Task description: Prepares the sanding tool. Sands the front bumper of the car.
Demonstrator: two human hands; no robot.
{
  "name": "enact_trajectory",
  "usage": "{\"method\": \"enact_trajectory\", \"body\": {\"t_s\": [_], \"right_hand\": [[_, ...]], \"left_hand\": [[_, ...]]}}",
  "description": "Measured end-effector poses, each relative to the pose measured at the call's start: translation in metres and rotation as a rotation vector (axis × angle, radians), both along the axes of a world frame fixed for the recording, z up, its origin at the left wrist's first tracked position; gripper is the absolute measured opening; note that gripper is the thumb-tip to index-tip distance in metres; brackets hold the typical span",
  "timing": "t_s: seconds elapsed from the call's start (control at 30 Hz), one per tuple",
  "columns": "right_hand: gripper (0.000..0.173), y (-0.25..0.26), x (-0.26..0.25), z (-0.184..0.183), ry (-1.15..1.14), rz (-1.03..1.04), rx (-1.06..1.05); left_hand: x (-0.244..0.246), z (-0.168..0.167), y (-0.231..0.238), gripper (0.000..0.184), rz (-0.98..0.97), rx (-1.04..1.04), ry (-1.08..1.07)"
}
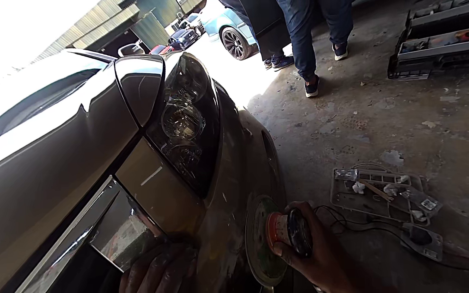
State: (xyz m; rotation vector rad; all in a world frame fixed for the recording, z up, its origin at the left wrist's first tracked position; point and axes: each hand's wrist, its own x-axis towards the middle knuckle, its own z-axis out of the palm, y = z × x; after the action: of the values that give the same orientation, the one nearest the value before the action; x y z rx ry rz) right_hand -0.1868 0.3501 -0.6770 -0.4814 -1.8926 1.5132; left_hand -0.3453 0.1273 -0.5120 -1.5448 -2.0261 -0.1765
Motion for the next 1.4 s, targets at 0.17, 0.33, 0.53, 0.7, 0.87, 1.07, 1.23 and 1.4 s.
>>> {"method": "enact_trajectory", "body": {"t_s": [0.17,0.33,0.53,0.7,0.87,1.07,1.23,1.4], "right_hand": [[0.077,-0.004,0.004,0.009,0.085,0.073,0.027],[0.076,0.007,-0.001,0.024,0.110,0.137,-0.011],[0.077,0.006,0.008,0.026,0.128,0.205,0.027],[0.074,0.015,0.003,0.028,0.095,0.226,-0.056],[0.075,0.015,0.006,0.021,0.090,0.227,-0.027],[0.074,0.024,0.000,0.032,0.043,0.234,-0.018],[0.077,0.012,0.008,0.031,0.092,0.251,0.078],[0.076,0.023,0.000,0.039,0.049,0.240,0.027]], "left_hand": [[-0.001,0.000,0.001,0.023,0.000,0.001,0.011],[0.000,0.000,0.002,0.022,0.002,0.010,0.002],[-0.002,-0.001,0.002,0.021,-0.010,0.010,0.022],[0.000,-0.002,0.001,0.021,0.001,0.015,0.020],[0.000,0.000,0.001,0.021,0.009,-0.008,0.017],[0.001,-0.001,0.001,0.020,0.005,0.006,0.012],[0.000,0.000,0.002,0.020,0.012,0.002,0.018],[-0.001,-0.001,0.001,0.021,0.001,0.006,0.028]]}}
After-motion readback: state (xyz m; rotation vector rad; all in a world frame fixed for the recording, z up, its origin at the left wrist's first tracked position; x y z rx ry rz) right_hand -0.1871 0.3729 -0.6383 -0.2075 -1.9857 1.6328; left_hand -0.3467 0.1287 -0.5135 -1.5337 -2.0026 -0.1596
